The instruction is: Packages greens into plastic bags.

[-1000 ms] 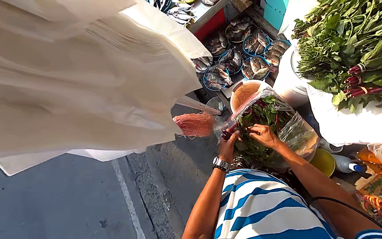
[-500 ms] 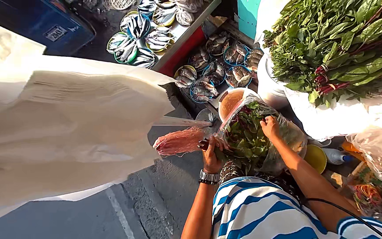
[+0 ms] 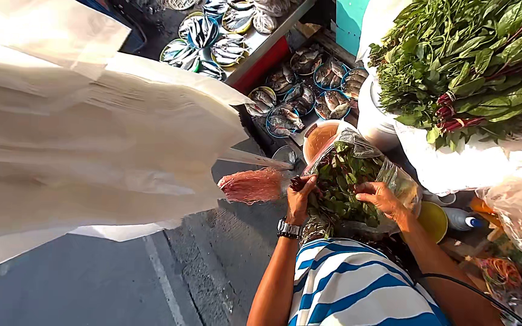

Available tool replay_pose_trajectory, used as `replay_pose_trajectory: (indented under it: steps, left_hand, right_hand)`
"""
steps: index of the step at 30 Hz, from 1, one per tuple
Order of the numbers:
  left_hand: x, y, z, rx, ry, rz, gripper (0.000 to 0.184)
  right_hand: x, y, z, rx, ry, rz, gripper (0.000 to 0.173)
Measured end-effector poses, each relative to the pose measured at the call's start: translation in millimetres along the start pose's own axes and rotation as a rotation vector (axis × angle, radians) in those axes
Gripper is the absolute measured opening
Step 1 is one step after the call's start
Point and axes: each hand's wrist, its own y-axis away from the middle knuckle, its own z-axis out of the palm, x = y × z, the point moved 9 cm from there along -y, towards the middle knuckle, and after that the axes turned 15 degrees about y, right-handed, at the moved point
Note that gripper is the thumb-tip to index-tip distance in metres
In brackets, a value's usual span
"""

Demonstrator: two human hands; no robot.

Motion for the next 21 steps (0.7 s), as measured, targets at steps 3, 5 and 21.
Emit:
replay_pose_trajectory:
  steps: [3,5,21]
  left_hand:
    - [-1,1,12,-0.063,-0.020,0.049,0.032]
    - [1,2,19,-0.111,-0.049,0.070,0.037]
    - [-14,3,21,-0.269,0.091,0.038,0.013]
  right_hand:
    - [-17,10,8,-0.022,0.175,-0.113,0.017]
    - [-24,14,12,-0.040,0.240,-0.157,0.018]
    - [-56,19,44,0.131,0.484,-0.441,0.022]
